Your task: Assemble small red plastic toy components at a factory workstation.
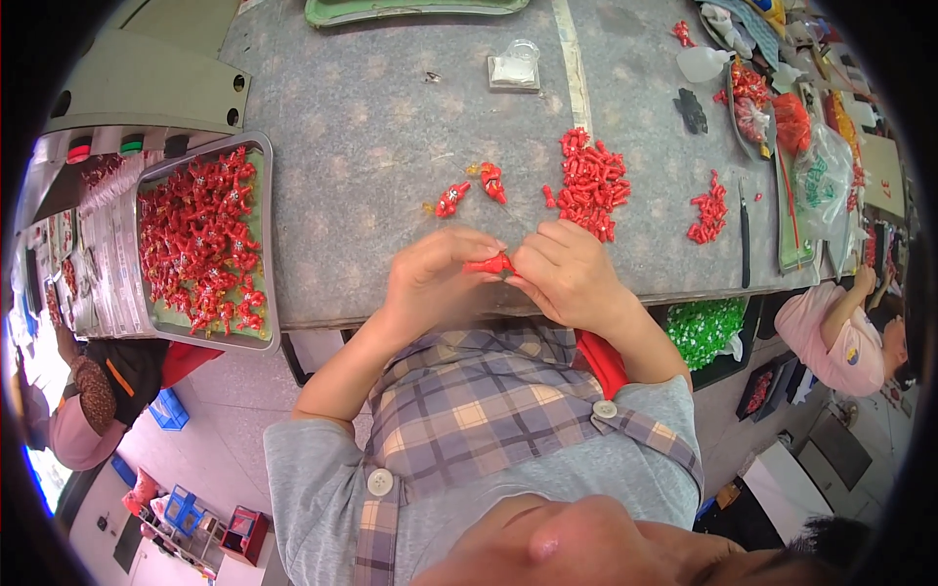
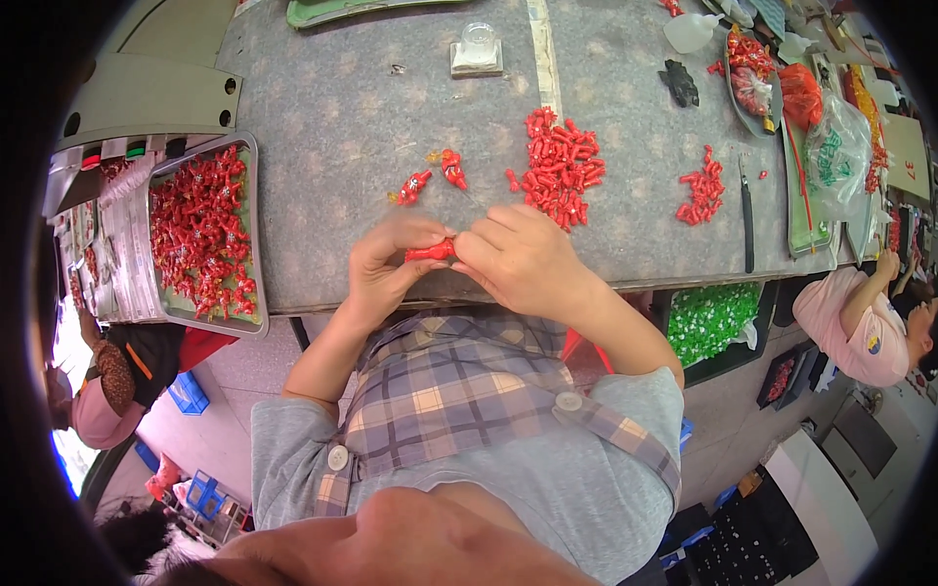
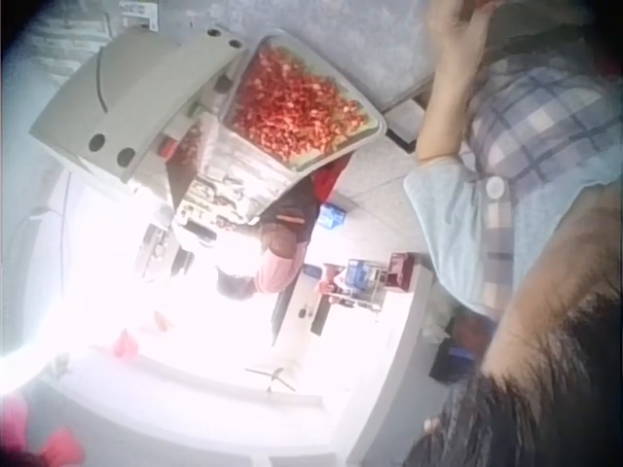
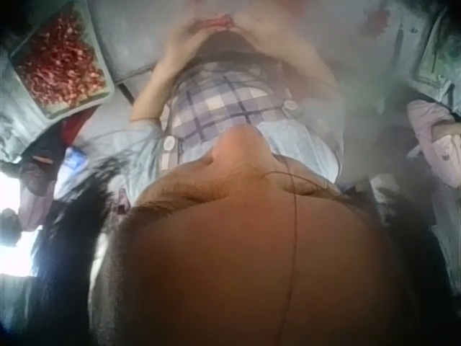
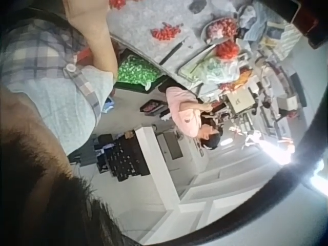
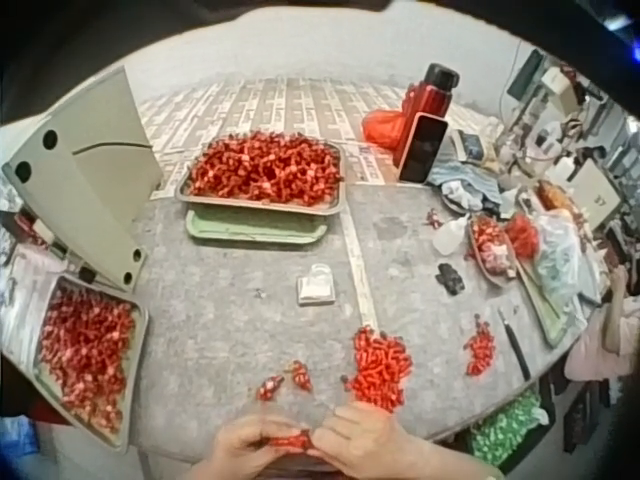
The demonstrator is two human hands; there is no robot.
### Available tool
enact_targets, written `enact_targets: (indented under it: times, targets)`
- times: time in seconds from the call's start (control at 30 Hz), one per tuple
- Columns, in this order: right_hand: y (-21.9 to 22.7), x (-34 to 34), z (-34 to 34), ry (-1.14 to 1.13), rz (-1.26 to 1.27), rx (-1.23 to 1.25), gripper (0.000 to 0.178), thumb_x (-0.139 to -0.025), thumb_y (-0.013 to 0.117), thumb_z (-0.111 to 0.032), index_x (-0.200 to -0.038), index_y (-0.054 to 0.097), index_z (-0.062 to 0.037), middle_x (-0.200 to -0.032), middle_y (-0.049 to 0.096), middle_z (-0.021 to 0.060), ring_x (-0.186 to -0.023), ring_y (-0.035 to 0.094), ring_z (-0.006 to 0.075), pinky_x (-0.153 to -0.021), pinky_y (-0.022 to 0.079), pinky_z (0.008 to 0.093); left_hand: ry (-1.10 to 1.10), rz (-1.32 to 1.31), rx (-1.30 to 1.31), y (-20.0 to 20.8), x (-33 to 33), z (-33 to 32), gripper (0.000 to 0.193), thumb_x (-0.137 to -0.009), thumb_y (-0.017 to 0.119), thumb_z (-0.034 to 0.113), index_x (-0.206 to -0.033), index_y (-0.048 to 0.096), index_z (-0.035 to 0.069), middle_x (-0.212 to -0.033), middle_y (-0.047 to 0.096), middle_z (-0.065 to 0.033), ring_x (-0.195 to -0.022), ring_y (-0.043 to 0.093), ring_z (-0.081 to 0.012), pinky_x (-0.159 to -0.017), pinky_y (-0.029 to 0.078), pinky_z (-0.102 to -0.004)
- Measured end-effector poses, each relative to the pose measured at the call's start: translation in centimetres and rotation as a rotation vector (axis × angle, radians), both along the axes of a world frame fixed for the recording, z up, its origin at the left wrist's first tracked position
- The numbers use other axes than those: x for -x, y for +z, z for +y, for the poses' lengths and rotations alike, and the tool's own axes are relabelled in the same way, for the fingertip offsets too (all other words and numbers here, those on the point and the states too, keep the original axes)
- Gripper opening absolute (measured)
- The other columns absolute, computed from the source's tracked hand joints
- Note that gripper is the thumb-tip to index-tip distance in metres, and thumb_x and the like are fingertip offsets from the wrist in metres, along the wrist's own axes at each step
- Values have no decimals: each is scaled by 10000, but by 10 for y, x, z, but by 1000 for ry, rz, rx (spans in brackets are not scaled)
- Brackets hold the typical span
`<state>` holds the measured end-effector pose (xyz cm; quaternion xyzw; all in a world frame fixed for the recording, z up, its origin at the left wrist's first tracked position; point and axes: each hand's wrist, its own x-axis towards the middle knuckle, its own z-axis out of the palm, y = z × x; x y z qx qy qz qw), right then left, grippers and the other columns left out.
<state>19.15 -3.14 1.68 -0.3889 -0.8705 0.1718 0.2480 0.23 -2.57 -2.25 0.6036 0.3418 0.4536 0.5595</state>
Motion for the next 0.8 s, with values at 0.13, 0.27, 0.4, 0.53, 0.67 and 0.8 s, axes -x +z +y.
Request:
enact_targets:
  times: [0.13, 0.27, 0.4, 0.53, 0.67, 0.8]
  targets:
    - [-8, -2, -6, 6, -18, -63, 176, -720, 639, -216, -721, 507, -101, -637, 443, 13, -620, 476, 179, -553, 382, 306, -20, 182, -287, 6, 4, 3, 237, -626, 733, 9, -833, 627, 62, -859, 668, -90, -777, 657, -215, -634, 525, -277]
    - [-19, -4, -14, 43, -14, -118, 156, -706, 623, -212, -712, 510, -105, -622, 424, 0, -600, 470, 155, -528, 372, 291, -101, 253, -438, 6, 10, 5, 215, -612, 734, 40, -799, 631, 62, -846, 670, -77, -733, 658, -206, -601, 524, -277]
    - [-28, -3, -19, 50, 24, -115, 140, -699, 615, -199, -719, 517, -101, -621, 422, -3, -602, 472, 153, -529, 375, 286, -118, 295, -494, 2, 10, 2, 207, -611, 726, 31, -794, 632, 62, -839, 670, -69, -713, 656, -200, -590, 524, -278]
    - [-34, -3, -24, 35, 47, -78, 138, -703, 612, -198, -725, 519, -99, -620, 424, -2, -608, 479, 155, -535, 380, 285, -119, 308, -443, 1, 8, -3, 181, -627, 720, 34, -780, 628, 57, -829, 668, -73, -698, 655, -196, -575, 523, -275]
    - [-35, -4, -23, 60, 77, -47, 151, -699, 616, -209, -726, 515, -100, -623, 432, 1, -612, 484, 159, -539, 387, 288, -125, 308, -422, 0, 9, -4, 173, -635, 724, 43, -775, 622, 53, -826, 667, -77, -697, 656, -198, -569, 523, -274]
    - [-37, -5, -22, 103, 130, -30, 215, -697, 650, -217, -747, 516, -58, -637, 440, 29, -568, 458, 191, -495, 358, 322, -126, 304, -423, -1, 9, -5, 181, -630, 724, 42, -780, 622, 51, -825, 667, -81, -704, 656, -203, -557, 524, -280]
